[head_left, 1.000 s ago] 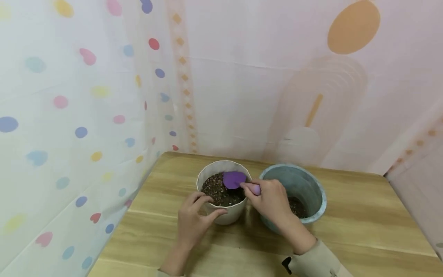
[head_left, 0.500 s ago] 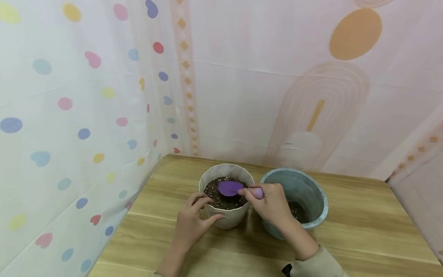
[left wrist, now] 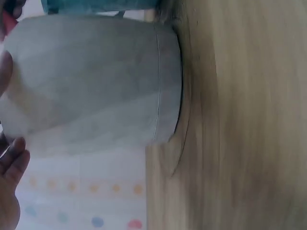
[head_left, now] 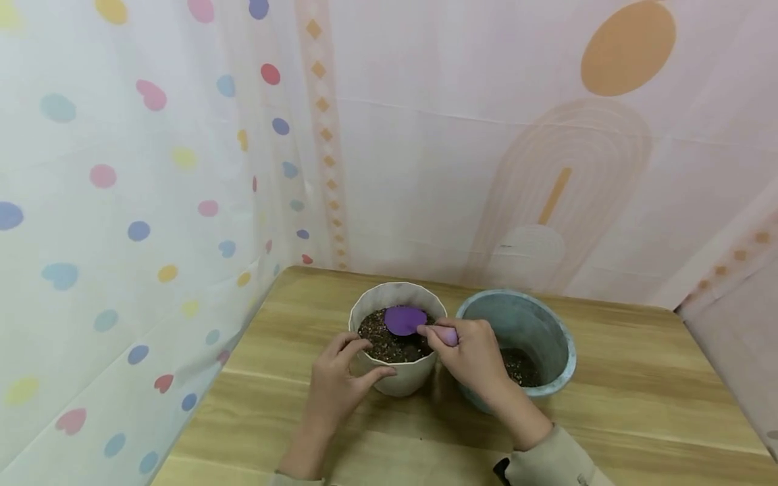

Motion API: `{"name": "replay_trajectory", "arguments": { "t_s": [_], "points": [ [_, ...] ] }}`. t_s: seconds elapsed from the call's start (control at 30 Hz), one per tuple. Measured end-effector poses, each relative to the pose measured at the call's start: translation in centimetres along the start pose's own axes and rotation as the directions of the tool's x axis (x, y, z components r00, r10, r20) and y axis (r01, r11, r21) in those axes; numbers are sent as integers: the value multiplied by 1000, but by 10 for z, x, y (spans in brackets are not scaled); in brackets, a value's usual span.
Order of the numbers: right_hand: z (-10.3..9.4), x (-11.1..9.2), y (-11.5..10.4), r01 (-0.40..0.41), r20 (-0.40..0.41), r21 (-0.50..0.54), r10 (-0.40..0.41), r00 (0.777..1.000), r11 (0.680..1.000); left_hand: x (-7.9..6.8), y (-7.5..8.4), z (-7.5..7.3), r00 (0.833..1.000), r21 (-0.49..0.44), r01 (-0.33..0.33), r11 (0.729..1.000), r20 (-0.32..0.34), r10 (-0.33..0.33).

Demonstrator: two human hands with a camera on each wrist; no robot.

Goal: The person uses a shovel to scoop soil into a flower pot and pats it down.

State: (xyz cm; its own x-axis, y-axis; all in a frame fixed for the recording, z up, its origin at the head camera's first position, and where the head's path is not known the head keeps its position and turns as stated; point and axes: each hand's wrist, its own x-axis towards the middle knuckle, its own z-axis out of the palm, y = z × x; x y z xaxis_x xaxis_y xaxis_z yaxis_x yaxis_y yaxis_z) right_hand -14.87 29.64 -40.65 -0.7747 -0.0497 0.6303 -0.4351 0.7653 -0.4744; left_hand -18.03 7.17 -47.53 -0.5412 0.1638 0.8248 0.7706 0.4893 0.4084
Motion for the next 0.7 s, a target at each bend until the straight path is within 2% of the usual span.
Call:
{"name": "replay_trajectory", "arguments": {
  "t_s": [0.1,0.2,0.33,0.47,0.6,0.7],
  "points": [
    [0,1,-1,6,27,-42,-5,1000,999,-1,4,7,1000,-12,11,1000,-28,-12],
    [-5,1,0,24,0,-71,-24,1000,997,-3,8,14,999,-26,18,999,-38,-19],
    [-16,2,3,49,-81,-104,-57,995,993,1,5,12,1000,-42,-24,999,10,25],
    [-17,2,4,24,-90,-131,-36,995,991,12,-5,7,996,-59,-69,996,55,72],
    [-11,0,6,5,-57,-158,-14,998,987,17,-6,9,995,-99,-51,994,77,59],
    [-15,3,7,25,-51,-95,-30,998,995,16,-3,13,997,-114,-19,993,71,27]
  ]
}}
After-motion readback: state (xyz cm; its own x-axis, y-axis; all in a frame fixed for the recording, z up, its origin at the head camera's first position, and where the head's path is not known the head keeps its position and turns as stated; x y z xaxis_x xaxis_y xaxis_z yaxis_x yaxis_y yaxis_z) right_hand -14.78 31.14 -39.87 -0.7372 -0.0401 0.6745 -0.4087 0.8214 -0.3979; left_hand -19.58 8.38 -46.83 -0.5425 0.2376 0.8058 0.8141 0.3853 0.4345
